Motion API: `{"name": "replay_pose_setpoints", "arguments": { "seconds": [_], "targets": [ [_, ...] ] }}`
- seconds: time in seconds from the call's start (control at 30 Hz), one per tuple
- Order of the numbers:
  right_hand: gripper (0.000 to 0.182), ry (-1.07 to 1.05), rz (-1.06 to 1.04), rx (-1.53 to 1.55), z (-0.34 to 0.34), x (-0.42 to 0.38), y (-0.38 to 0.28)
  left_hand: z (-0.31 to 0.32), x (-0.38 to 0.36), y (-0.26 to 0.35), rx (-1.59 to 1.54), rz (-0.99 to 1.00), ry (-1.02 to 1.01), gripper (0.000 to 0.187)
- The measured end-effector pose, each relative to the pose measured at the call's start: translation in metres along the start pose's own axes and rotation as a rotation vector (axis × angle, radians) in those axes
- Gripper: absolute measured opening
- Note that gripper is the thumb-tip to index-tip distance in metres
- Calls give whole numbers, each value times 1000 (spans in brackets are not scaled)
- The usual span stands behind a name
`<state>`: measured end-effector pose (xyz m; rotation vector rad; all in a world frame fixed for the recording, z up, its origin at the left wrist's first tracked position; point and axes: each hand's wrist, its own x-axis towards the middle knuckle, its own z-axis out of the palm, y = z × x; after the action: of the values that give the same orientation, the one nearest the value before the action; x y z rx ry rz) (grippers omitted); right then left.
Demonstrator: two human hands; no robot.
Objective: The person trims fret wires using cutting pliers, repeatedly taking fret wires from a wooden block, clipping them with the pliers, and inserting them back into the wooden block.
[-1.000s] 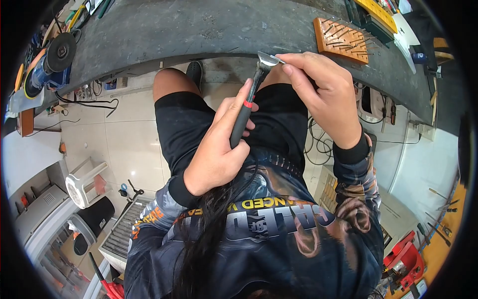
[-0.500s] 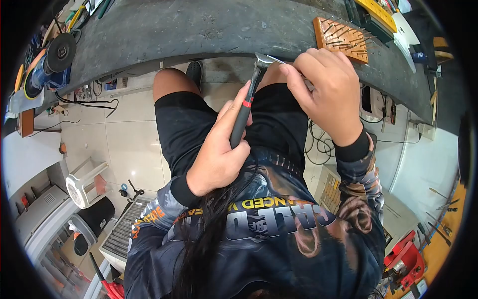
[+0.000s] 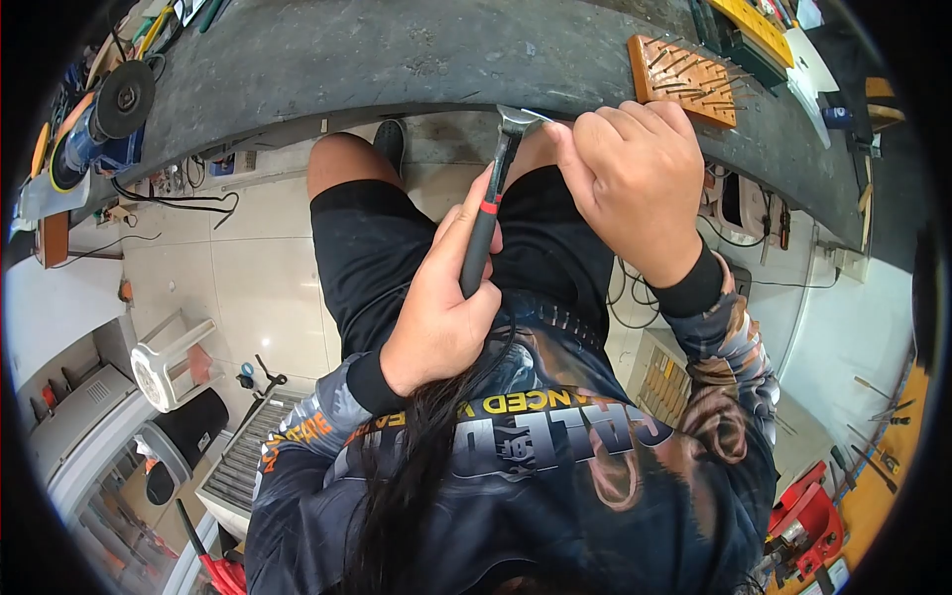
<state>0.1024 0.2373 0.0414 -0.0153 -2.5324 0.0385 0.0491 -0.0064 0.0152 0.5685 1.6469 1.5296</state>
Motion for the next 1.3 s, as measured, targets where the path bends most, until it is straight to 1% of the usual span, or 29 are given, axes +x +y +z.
{"name": "replay_pose_setpoints", "arguments": {
  "seconds": [0.33,0.4,0.43,0.47,0.5,0.53,0.6,0.7,0.83,0.93,1.13,1.2,1.23,1.27,1.3],
  "targets": [
    [36,17,16,8,0,1,4,-2,2,0,-10,4,-5,103],
    [22,27,45,112,-7,5,6,-3,3,2,34,43,-4,104],
    [22,27,43,112,-9,4,5,-5,4,2,33,44,-4,104],
    [14,6,128,250,-12,3,3,-6,4,2,48,56,-3,104],
    [12,-15,214,388,-13,3,2,-6,4,2,63,67,-3,104],
    [12,-15,214,387,-12,1,3,-6,5,1,62,67,-3,104],
    [25,-39,166,497,-8,-3,5,-7,6,-1,98,111,-21,104],
    [27,-50,149,497,-6,-6,7,-6,6,2,81,99,-41,109],
    [27,-65,150,503,-8,-7,7,-7,6,3,69,76,-62,109],
    [27,-75,147,498,-8,-9,8,-6,8,0,119,135,-81,107],
    [26,-79,139,491,-7,-9,8,-5,6,3,61,57,-93,109],
    [15,-85,158,429,-11,-6,6,-6,6,-1,94,90,-84,108],
    [15,-84,159,428,-12,-6,7,-6,6,-1,94,90,-85,108],
    [13,-84,134,339,-14,-6,9,-4,5,0,68,88,-70,108],
    [19,-84,108,251,-14,-6,11,-4,5,1,41,86,-54,108]
  ]
}}
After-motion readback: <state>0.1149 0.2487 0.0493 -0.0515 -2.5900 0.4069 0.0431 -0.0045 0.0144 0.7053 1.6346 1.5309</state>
